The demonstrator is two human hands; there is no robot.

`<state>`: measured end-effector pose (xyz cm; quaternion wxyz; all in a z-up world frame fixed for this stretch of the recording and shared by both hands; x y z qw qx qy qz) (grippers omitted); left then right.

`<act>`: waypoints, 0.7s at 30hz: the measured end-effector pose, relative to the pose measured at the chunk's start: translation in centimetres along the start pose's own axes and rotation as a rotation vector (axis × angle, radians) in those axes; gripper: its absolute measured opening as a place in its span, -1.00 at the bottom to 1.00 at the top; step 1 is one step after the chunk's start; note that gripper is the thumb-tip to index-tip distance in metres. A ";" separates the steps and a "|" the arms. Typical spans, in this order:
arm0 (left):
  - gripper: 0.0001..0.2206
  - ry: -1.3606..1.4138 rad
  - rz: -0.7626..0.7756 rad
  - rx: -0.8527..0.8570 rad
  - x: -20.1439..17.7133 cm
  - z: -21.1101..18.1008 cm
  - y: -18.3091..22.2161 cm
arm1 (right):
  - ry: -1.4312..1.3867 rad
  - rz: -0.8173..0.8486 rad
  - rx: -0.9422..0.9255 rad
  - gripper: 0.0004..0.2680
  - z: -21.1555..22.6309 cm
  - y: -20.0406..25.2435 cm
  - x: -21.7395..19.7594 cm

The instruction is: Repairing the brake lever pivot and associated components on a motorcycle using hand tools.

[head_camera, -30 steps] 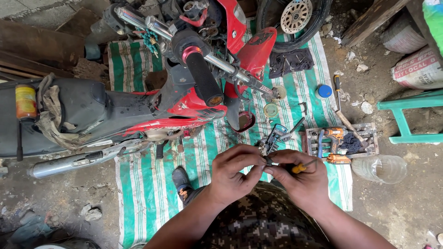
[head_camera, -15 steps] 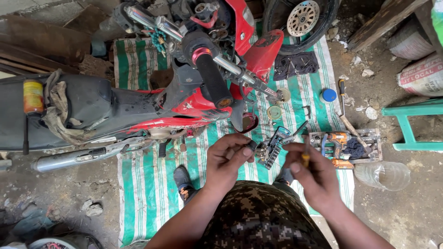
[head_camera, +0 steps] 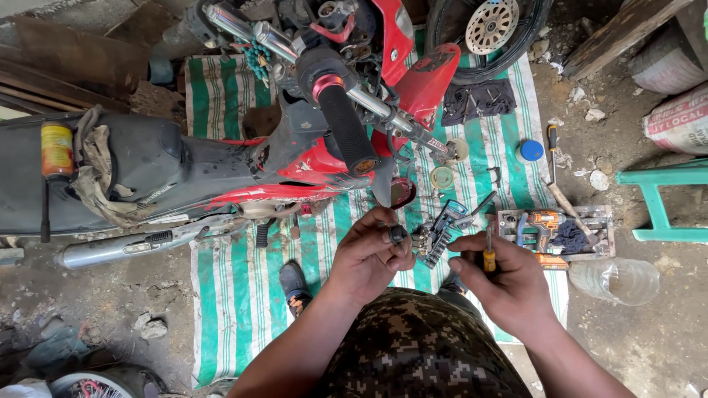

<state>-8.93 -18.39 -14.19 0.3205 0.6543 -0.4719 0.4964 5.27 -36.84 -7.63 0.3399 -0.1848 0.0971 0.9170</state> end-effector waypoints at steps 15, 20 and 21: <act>-0.87 0.104 0.131 -0.212 1.2 -0.3 -0.1 | 0.253 0.110 -0.285 -0.77 4.9 0.6 -2.1; -0.90 0.043 0.149 -0.203 1.3 -0.5 -0.3 | 0.355 0.071 -0.331 -0.75 5.1 2.1 -1.8; -0.90 0.018 0.142 -0.196 1.3 -0.5 -0.4 | 0.380 0.063 -0.335 -0.74 5.0 2.3 -1.7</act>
Point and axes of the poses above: each hand's wrist, its own y-axis away from the middle knuckle, its own x-axis out of the palm, z = x × y, the point moved 2 cm from there along -y, towards the middle knuckle
